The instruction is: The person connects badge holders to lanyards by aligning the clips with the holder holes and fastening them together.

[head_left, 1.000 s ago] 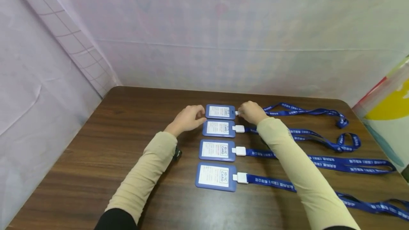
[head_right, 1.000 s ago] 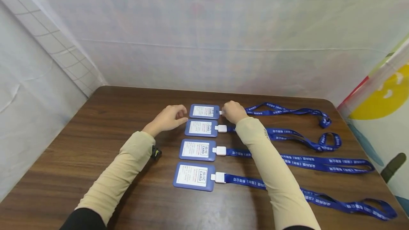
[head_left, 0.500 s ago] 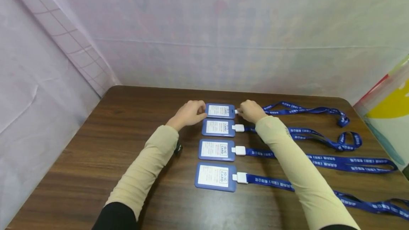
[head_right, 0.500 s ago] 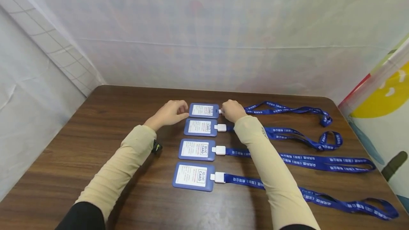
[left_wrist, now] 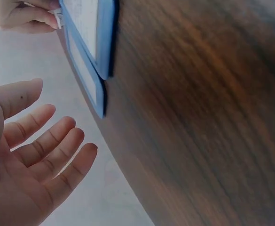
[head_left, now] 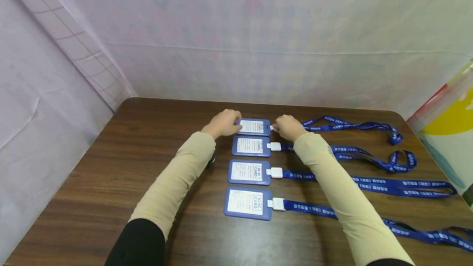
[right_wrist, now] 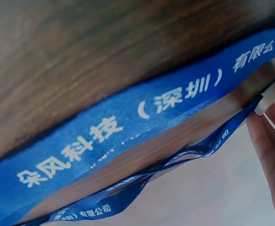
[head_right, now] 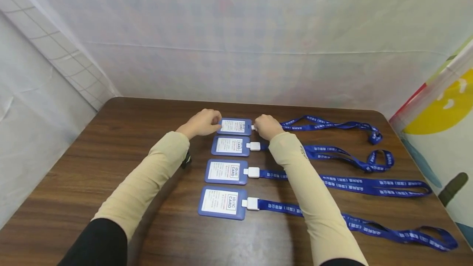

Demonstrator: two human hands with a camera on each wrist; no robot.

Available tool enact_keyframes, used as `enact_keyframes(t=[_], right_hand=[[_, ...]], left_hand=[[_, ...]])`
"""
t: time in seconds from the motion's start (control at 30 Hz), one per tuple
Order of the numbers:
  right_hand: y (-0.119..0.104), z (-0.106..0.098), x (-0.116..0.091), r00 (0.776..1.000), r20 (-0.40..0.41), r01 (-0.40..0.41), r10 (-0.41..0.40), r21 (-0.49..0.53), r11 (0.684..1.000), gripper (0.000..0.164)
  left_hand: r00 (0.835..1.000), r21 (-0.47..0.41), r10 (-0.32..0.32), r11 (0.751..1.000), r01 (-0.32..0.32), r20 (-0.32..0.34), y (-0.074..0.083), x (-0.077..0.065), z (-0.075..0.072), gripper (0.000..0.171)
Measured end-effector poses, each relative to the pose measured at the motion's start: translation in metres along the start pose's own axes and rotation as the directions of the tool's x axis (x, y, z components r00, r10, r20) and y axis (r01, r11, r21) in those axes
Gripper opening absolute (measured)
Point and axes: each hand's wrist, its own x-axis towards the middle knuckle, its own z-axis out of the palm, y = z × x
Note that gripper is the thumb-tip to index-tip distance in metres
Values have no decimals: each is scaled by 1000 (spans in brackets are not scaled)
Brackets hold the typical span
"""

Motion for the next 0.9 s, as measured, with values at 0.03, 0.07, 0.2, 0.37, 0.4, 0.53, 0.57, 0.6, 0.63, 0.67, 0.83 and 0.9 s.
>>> enact_keyframes(t=[0.03, 0.07, 0.2, 0.37, 0.4, 0.53, 0.57, 0.6, 0.63, 0.67, 0.83, 0.9], right_hand=[[-1, 0, 0, 1000, -1, 8, -8, -7, 1000, 21], [-1, -1, -1, 1000, 1, 16, -16, -15, 1000, 22], [-5, -4, -3, 1000, 14, 17, -17, -18, 1000, 25], [-8, -7, -4, 999, 38, 20, -19, -31, 999, 25], [-8, -7, -3, 999, 43, 30, -28, -42, 999, 25], [-10, -7, -3, 994, 67, 87, -81, -95, 992, 20], [-11, -7, -3, 993, 72, 97, -90, -105, 990, 20], [-11, -7, -3, 992, 73, 112, -104, -117, 987, 20], [-11, -7, -3, 991, 76, 120, -111, -126, 985, 20], [-11, -7, -3, 990, 78, 124, -114, -132, 983, 20], [-10, -7, -2, 990, 100, 117, -103, -141, 983, 21], [-10, -6, -2, 989, 106, 118, -104, -138, 983, 21]], left_hand=[[1000, 2, -1, 1000, 1, 6, 0, 1, 0, 33], [1000, 4, -1, 1000, 1, 10, 0, 3, 0, 34], [1000, 2, 3, 1000, -3, 15, 2, 7, 0, 35], [999, 37, 27, 999, -28, 38, 3, 12, 0, 36], [998, 50, 34, 998, -37, 50, 3, 13, 1, 37], [993, 94, 54, 994, -64, 108, 3, 19, 5, 38], [991, 103, 57, 992, -69, 122, 3, 20, 6, 35], [990, 116, 58, 991, -73, 129, 3, 21, 7, 30], [990, 125, 57, 989, -74, 132, 4, 22, 8, 25], [990, 131, 52, 989, -69, 132, 4, 23, 10, 21], [993, 158, -9, 987, -10, 117, 9, 24, 15, 21], [993, 163, -38, 986, 19, 115, 10, 24, 16, 24]])
